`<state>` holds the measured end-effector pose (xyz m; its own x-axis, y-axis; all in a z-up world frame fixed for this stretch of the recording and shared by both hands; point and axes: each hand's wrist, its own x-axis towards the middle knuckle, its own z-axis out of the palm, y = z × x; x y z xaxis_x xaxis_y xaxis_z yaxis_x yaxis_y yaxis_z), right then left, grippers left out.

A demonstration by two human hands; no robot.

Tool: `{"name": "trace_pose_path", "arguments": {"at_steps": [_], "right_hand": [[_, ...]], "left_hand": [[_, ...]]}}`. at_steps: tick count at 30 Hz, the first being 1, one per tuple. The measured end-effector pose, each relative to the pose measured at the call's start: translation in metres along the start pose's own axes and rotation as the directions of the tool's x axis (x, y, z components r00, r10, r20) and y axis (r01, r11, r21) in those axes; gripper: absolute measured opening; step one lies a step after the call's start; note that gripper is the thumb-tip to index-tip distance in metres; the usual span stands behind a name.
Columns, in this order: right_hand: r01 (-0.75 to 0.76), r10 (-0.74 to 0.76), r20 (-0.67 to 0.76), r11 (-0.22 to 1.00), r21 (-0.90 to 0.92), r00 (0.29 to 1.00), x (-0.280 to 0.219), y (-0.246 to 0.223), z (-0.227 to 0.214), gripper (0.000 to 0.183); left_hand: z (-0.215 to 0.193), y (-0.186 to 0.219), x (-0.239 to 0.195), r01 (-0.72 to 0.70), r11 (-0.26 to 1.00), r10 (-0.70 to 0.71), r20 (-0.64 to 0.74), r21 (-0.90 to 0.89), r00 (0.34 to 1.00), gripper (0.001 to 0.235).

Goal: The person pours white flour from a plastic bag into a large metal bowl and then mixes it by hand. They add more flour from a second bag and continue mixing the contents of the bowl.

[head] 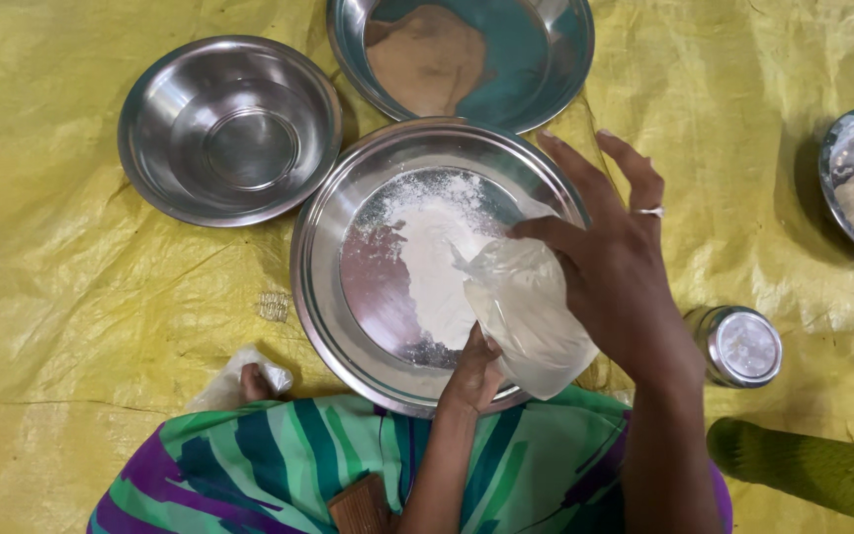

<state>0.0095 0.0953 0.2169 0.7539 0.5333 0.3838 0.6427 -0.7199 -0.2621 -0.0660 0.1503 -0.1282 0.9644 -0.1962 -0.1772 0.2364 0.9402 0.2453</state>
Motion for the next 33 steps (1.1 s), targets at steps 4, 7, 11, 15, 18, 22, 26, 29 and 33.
{"name": "trace_pose_path", "arguments": {"at_steps": [4, 7, 11, 15, 18, 22, 26, 29, 33], "right_hand": [[0.015, -0.013, 0.046, 0.999, -0.042, 0.999, 0.003, 0.002, 0.005, 0.021], [0.005, -0.004, 0.048, 1.0, -0.016, 0.999, 0.005, 0.005, 0.007, 0.016], [0.009, -0.009, 0.029, 1.0, -0.028, 1.0, 0.008, 0.007, 0.01, 0.014], [0.026, -0.034, -0.062, 0.992, -0.127, 0.997, 0.01, 0.006, 0.015, 0.009], [0.112, -0.1, -0.08, 0.98, 0.166, 0.992, 0.008, 0.007, 0.019, 0.011], [0.016, -0.018, -0.294, 1.0, -0.01, 0.956, 0.009, 0.011, 0.034, 0.009], [-0.002, -0.009, -0.375, 1.0, -0.029, 0.927, 0.003, 0.016, 0.03, 0.01], [-0.006, 0.014, -0.394, 1.0, 0.02, 0.919, 0.0, 0.01, 0.023, 0.01], [-0.007, 0.052, -0.292, 0.988, 0.152, 0.955, 0.001, 0.001, 0.002, 0.013]], "left_hand": [[0.001, 0.001, -0.001, -0.019, 1.0, 0.02, 0.048, -0.018, 0.999, 0.106], [0.0, 0.0, -0.002, 0.009, 0.998, -0.006, 0.06, -0.055, 0.998, 0.103], [-0.003, -0.001, -0.001, 0.043, 0.997, -0.041, 0.029, -0.065, 0.999, 0.101], [-0.004, -0.003, -0.001, 0.032, 0.999, -0.031, 0.042, -0.039, 0.999, 0.103], [-0.001, -0.004, 0.0, 0.013, 1.0, -0.012, 0.042, -0.023, 0.999, 0.106], [0.004, -0.002, -0.003, 0.021, 0.999, -0.019, 0.047, -0.045, 0.999, 0.107], [0.005, -0.002, -0.001, 0.05, 0.998, -0.051, -0.056, -0.026, 0.997, 0.102], [0.003, -0.001, 0.0, 0.037, 0.999, -0.038, -0.041, -0.038, 0.998, 0.1], [0.003, -0.001, -0.001, 0.008, 1.0, -0.008, 0.015, -0.008, 1.0, 0.101]]}}
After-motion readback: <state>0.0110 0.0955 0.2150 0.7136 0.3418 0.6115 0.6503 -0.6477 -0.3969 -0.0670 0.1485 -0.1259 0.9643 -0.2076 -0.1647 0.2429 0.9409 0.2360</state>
